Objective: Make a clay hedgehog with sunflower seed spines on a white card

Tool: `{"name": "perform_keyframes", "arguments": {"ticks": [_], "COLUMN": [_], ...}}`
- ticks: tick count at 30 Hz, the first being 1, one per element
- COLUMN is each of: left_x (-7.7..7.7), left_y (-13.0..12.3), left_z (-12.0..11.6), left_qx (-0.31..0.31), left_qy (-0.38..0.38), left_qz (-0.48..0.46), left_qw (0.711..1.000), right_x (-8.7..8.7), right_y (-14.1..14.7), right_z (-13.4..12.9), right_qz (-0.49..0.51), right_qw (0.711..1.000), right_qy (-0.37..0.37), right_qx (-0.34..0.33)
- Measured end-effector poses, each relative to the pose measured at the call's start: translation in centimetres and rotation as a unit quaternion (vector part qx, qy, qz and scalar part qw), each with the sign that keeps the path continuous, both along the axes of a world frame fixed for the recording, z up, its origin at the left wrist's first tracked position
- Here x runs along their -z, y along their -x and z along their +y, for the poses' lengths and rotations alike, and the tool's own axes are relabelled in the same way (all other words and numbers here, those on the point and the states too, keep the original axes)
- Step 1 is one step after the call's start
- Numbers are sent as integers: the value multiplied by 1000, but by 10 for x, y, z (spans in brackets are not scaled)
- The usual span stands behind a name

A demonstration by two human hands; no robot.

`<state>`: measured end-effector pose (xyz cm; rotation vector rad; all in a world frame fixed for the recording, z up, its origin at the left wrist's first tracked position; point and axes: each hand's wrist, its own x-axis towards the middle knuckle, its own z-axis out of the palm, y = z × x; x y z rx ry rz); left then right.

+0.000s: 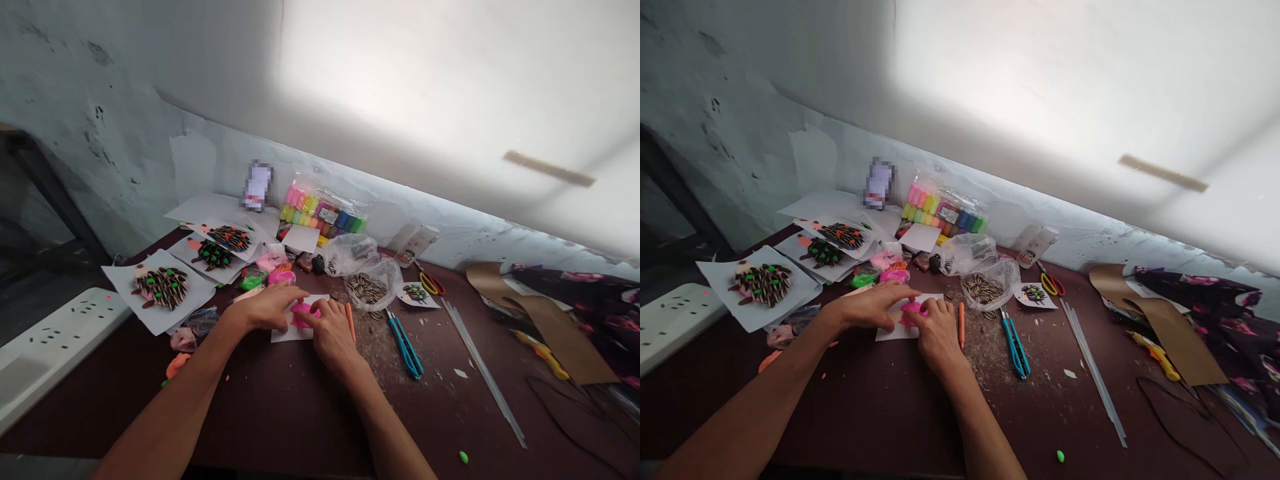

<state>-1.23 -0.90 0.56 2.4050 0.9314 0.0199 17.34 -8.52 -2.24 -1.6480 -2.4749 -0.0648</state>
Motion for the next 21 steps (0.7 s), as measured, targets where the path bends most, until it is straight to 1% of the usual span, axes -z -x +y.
{"name": "perform_keyframes", "arguments": {"ticks": [4, 9, 21], "left_x": [-4, -7, -6], "left_y": [-1, -2, -2], "left_z": [-2, -3, -3], "left_qx": [-3, -7, -8], "left_qy": [5, 5, 3], "left_qz": [7, 6, 13], "left_qw": [1000, 1000, 1000], "right_x": [-1, -3, -2], "right_y": [1, 4, 3], "right_z": [0, 0, 0], "right_qz": [4, 17, 31], "right_qw": [1000, 1000, 999], "right_qy": [3, 14, 21], "right_qx": [4, -19, -7]}}
